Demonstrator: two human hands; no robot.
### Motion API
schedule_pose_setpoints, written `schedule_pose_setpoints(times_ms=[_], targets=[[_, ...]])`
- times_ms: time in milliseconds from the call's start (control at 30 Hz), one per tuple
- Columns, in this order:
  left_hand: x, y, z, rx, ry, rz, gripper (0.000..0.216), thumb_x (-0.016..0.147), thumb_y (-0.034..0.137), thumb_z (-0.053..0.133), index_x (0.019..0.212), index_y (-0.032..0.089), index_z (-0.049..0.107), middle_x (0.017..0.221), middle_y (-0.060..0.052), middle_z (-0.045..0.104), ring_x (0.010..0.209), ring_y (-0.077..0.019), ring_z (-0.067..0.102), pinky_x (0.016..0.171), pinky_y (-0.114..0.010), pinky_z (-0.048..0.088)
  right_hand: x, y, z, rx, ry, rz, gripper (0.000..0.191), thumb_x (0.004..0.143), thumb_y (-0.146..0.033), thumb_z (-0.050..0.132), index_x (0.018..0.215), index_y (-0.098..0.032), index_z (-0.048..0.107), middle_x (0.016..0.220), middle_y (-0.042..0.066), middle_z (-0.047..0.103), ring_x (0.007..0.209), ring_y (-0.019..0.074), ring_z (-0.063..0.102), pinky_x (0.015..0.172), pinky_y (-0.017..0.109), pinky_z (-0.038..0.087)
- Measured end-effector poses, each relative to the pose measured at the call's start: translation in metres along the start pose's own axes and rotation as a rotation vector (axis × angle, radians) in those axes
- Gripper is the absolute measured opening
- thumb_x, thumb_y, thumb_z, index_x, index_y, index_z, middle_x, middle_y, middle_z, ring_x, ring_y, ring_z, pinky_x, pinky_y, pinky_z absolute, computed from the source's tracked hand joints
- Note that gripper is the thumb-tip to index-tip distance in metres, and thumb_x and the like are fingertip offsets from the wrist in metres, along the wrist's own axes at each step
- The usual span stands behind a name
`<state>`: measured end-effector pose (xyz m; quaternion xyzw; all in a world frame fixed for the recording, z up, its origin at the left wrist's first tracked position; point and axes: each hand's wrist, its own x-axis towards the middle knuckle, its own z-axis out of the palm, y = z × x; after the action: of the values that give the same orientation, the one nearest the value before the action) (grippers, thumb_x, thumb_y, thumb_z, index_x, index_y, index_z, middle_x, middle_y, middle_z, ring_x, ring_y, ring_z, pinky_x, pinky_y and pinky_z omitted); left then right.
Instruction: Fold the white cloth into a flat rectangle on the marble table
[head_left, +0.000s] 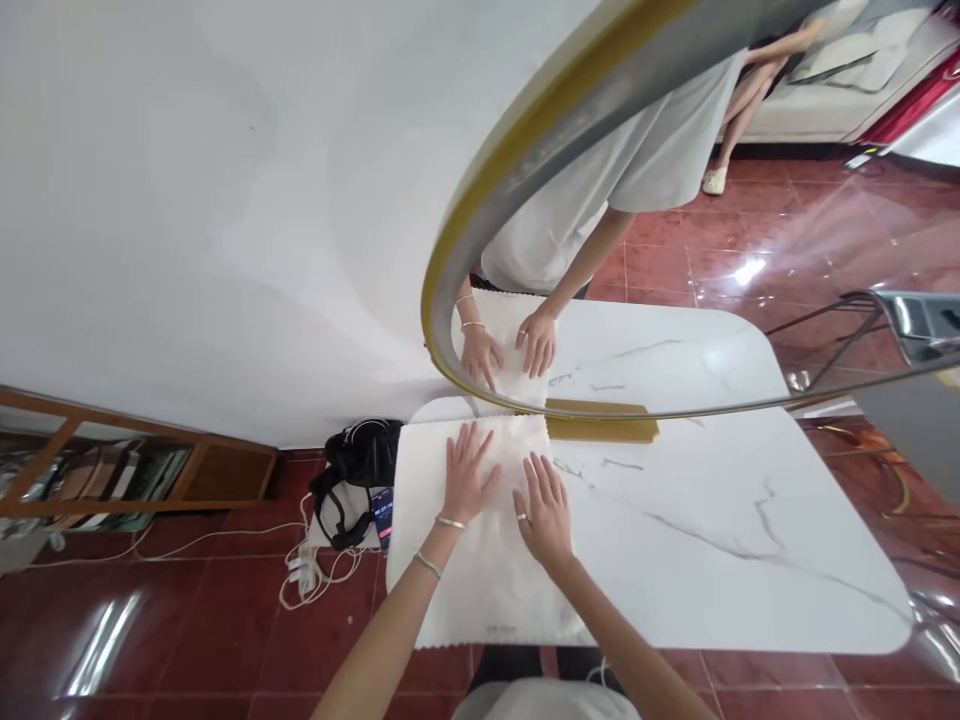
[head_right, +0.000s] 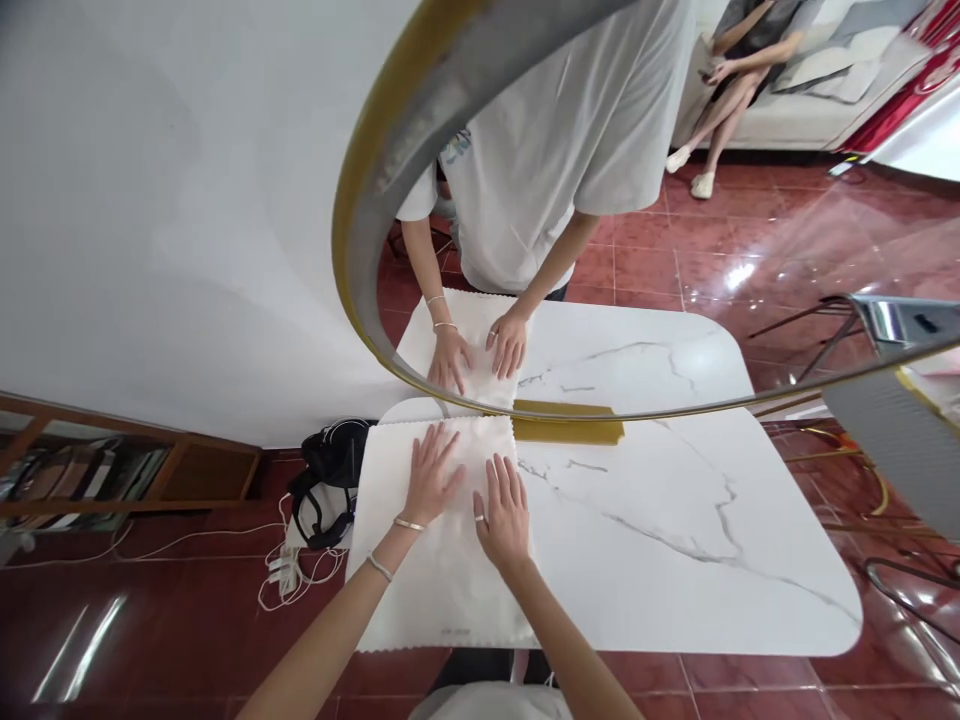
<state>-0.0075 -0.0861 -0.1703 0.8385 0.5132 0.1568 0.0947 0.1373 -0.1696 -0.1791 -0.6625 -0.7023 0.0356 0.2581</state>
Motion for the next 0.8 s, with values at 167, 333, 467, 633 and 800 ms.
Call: schedule_pose_setpoints(times_ms=[167,333,467,633,800], targets=[[0.008,-0.011,0.003,0.070,-0.062,0.018,0.059,0.090,0.038,0.048,0.146,0.031,0.030,0.158,-0.009,0.019,0.145,-0.0329,0.013,0.113,-0.061,0.015,0.049,0.002,0.026,-0.116,-0.111,-0.174,0.056,0.097,-0.024,0.027,0.150,-0.005,0.017,0.150,0.015,0.034,0.143,0.0231,0.023,0.114,0.044,0.025],[0.042,-0.015,0.011,0.046,-0.032,0.016,0.054,0.093,0.034,0.041,0.146,0.031,0.031,0.158,-0.007,0.020,0.145,-0.0318,0.013,0.114,-0.062,0.013,0.085,-0.003,0.037,-0.196,-0.100,-0.048,0.052,0.096,-0.024,0.026,0.141,0.000,0.037,0.146,0.016,0.041,0.140,0.0251,0.028,0.112,0.042,0.026],[0.071,-0.020,0.020,0.018,-0.003,-0.014,0.048,0.093,0.029,0.036,0.142,0.030,0.039,0.151,-0.006,0.037,0.142,-0.0311,0.022,0.114,-0.062,0.012,0.120,-0.001,0.046,-0.224,-0.123,0.065,0.051,0.095,-0.025,0.027,0.138,-0.003,0.043,0.138,0.017,0.050,0.132,0.0289,0.040,0.109,0.047,0.027],[0.092,-0.027,0.025,-0.011,-0.045,-0.011,0.047,0.091,0.029,0.041,0.139,0.027,0.043,0.143,-0.007,0.047,0.139,-0.0289,0.029,0.116,-0.060,0.009,0.140,0.005,0.053,-0.254,-0.165,0.196,0.046,0.095,-0.028,0.029,0.127,-0.010,0.057,0.119,0.019,0.064,0.114,0.0340,0.054,0.102,0.057,0.027],[0.043,-0.033,0.007,0.022,0.060,-0.256,0.056,0.092,0.046,0.043,0.142,0.024,0.037,0.155,-0.012,0.026,0.144,-0.0324,0.017,0.114,-0.062,0.014,0.117,0.004,0.042,-0.256,-0.177,0.122,0.050,0.096,-0.034,0.030,0.137,-0.012,0.047,0.138,0.014,0.051,0.129,0.0376,0.037,0.107,0.062,0.017]])
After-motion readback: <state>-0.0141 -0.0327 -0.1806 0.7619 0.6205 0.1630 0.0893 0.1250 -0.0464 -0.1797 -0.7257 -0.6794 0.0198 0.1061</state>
